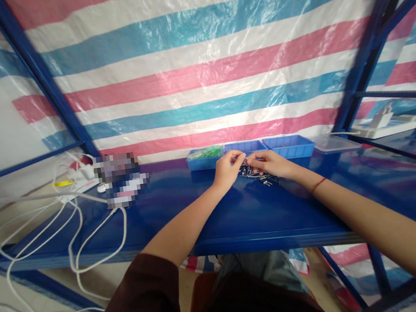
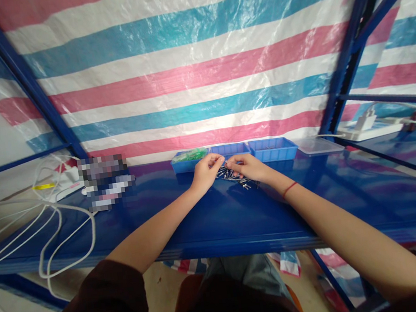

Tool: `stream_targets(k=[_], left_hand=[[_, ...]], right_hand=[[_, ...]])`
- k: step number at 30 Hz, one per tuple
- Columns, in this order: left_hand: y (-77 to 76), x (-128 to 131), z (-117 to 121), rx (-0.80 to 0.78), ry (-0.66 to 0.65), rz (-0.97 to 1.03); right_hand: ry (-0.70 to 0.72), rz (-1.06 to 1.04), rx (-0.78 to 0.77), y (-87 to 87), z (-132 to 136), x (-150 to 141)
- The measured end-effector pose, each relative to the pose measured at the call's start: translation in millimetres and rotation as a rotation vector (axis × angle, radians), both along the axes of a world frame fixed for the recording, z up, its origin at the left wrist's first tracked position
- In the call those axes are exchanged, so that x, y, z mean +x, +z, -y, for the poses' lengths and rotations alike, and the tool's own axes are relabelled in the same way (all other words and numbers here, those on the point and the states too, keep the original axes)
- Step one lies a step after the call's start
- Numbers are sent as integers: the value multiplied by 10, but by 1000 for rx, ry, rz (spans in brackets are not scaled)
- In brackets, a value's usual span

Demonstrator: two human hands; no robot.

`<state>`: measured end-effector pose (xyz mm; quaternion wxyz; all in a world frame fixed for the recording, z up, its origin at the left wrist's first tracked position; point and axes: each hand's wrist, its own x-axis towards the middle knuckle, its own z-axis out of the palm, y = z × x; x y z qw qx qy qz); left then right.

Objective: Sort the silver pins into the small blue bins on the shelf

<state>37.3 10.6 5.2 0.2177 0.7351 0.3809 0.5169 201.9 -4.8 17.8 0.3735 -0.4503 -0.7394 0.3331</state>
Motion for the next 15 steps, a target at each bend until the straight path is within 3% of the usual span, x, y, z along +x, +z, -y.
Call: stream_targets(k=[9, 15], left_hand=[[-77, -3, -117, -34, -60, -5], [-67, 26, -48, -39, -160, -151]], right_hand=[[-137, -228, 138, 56, -12, 31], [-106, -210, 215, 93, 46, -26]])
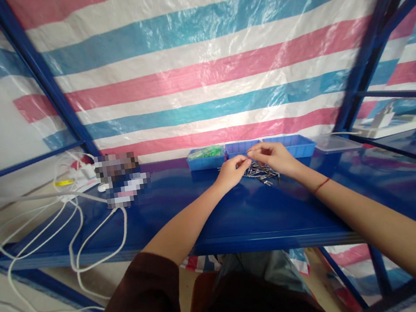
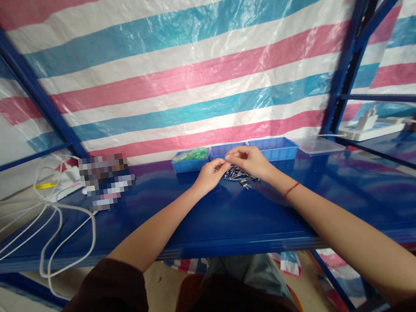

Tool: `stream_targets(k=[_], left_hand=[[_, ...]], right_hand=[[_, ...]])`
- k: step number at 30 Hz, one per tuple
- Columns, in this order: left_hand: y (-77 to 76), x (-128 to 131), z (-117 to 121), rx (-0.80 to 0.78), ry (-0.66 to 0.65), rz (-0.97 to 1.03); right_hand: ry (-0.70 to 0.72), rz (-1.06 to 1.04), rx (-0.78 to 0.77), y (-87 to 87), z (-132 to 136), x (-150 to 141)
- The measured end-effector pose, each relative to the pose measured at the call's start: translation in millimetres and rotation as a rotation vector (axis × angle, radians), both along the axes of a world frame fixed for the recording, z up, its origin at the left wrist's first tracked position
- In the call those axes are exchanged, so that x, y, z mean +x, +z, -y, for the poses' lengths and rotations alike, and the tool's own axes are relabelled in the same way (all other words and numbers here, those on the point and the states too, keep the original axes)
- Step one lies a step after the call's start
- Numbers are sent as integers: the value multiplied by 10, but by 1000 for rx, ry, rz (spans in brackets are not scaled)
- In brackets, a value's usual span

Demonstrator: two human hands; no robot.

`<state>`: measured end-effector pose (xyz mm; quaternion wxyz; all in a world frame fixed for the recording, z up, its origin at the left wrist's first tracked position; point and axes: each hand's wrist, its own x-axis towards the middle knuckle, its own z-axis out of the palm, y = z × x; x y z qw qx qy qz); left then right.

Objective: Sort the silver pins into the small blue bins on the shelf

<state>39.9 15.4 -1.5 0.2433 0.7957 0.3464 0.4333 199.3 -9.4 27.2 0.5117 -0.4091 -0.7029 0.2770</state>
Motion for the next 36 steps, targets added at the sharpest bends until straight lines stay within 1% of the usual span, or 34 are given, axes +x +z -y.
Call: stream_targets(k=[3, 5, 7, 8, 10, 11, 13, 15, 17, 19, 21, 26, 29, 31, 34, 36], left_hand=[[14, -10, 29, 72, 41, -98], [6, -30, 40, 145, 96, -191], [-14, -53, 54, 208, 133, -341], [-24, -63, 65, 222, 138, -426], [-37, -76, 92, 214, 112, -576], [-38, -77, 106, 198, 91, -628], [-30, -74, 129, 169, 54, -683], [-17, -69, 139, 165, 46, -689], [-6, -66, 140, 177, 64, -676], [-1, -66, 137, 198, 89, -667], [3, -66, 135, 225, 118, -666], [18, -68, 148, 258, 187, -717], [25, -74, 164, 289, 203, -740], [27, -77, 174, 303, 229, -725], [34, -80, 173, 312, 278, -653], [44, -81, 159, 308, 283, -597]], right_hand=[[-14, 31, 10, -1, -43, 22], [-116, 37, 68, -5, -115, 124], [-314, 100, 176, -15, -205, 298], [-451, 173, 242, -26, -251, 403], [-665, 350, 281, -60, -332, 614], [-730, 436, 273, -83, -365, 707], [-799, 613, 208, -132, -414, 841], [-818, 760, 129, -169, -438, 898], [-838, 831, 111, -181, -443, 892], [-858, 827, 159, -169, -437, 850], [-828, 805, 213, -146, -425, 790], [-593, 711, 278, -87, -344, 562], [-464, 655, 255, -63, -255, 388], [-353, 641, 222, -55, -198, 287], [-167, 631, 179, -64, -140, 183], [-70, 607, 141, -79, -122, 145]])
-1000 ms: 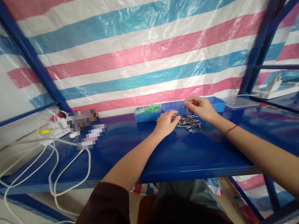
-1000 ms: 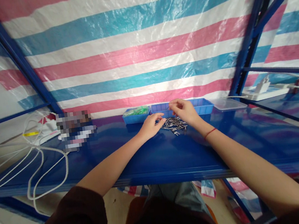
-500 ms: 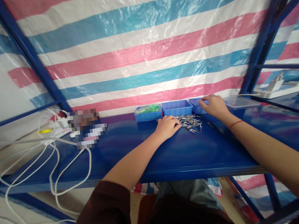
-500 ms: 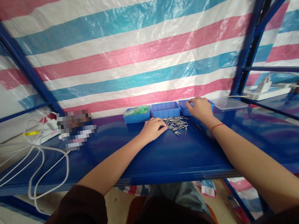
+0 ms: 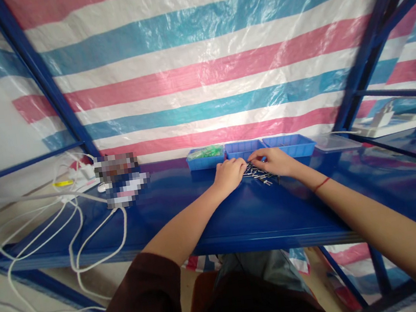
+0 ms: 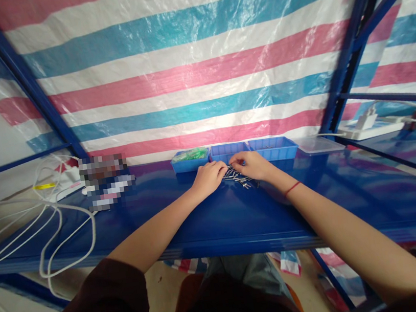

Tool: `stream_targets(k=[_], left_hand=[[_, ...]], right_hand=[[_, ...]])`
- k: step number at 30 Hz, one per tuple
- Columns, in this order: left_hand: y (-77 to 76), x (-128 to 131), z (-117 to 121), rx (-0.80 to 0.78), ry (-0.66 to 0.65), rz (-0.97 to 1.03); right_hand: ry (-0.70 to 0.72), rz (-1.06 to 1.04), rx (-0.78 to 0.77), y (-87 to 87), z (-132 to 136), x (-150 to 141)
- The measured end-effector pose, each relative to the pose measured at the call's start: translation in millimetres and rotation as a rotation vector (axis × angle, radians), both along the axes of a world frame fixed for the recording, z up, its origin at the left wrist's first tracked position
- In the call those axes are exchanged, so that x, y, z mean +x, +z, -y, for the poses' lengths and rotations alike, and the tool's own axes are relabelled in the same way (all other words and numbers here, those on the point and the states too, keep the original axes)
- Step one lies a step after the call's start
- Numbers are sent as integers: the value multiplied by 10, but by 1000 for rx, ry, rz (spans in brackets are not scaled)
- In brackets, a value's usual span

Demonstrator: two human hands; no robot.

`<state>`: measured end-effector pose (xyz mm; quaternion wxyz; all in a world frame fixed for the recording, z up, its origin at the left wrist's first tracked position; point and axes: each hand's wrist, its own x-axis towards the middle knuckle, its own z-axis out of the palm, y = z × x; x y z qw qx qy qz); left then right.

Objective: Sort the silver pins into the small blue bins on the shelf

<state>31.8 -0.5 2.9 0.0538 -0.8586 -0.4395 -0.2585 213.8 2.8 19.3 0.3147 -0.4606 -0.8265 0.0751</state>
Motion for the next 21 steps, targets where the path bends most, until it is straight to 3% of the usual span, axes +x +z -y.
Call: stream_targets(k=[6, 13, 21], left_hand=[[-2, 3, -81, -76, -91, 196], [-53, 48, -134, -237, -178, 606], [-81, 103, -173, -296, -199, 784]], right_hand=[[69, -120, -92, -21, 9, -25], [92, -211, -187, -45, -14, -24], [177, -410, -339, -49, 0, -94]])
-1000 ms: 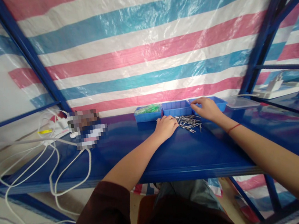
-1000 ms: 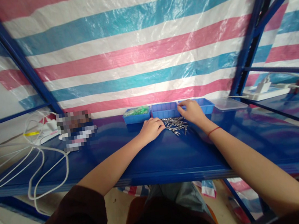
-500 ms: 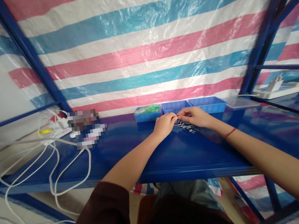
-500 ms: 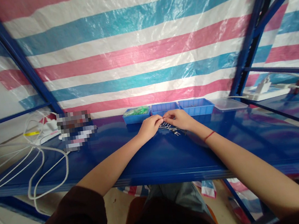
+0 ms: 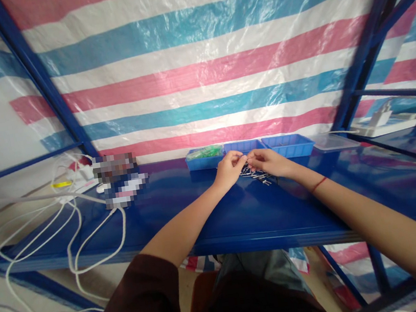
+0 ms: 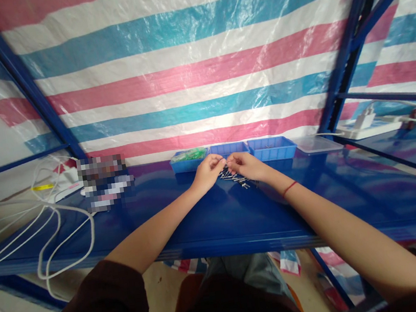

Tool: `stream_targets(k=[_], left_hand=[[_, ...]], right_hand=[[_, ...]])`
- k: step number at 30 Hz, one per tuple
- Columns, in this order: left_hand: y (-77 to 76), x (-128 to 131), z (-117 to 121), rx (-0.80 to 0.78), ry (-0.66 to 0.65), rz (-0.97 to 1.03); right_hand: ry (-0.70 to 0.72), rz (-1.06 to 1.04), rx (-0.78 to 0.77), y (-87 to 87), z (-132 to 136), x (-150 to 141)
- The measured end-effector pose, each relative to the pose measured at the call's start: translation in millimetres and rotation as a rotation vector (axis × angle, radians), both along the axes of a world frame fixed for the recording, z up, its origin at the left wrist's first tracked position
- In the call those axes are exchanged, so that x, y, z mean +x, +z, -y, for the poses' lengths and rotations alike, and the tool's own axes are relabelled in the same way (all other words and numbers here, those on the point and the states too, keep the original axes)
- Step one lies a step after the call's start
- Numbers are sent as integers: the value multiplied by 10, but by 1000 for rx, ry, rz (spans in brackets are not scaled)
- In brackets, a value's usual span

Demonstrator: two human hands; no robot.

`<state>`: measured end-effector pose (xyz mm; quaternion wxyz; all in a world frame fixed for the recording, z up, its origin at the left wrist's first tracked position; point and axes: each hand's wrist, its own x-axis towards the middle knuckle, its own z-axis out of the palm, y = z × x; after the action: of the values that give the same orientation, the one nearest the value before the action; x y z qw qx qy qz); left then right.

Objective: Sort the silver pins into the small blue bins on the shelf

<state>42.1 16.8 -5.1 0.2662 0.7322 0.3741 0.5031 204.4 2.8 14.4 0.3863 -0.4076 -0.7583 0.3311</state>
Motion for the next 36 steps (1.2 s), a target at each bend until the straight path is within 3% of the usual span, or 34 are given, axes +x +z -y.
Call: stream_targets(k=[17, 24, 31, 36], left_hand=[[87, -10, 54, 119, -25, 37], [61, -7, 36, 85, -9, 18], [35, -10, 59, -20, -132, -142], [42, -33, 101, 140, -67, -340]], right_hand=[[-86, -135, -212, 99, 106, -12], [-155, -247, -71, 143, 117, -20], [-110, -156, 47, 162, 147, -43], [-180, -109, 133, 153, 37, 45]])
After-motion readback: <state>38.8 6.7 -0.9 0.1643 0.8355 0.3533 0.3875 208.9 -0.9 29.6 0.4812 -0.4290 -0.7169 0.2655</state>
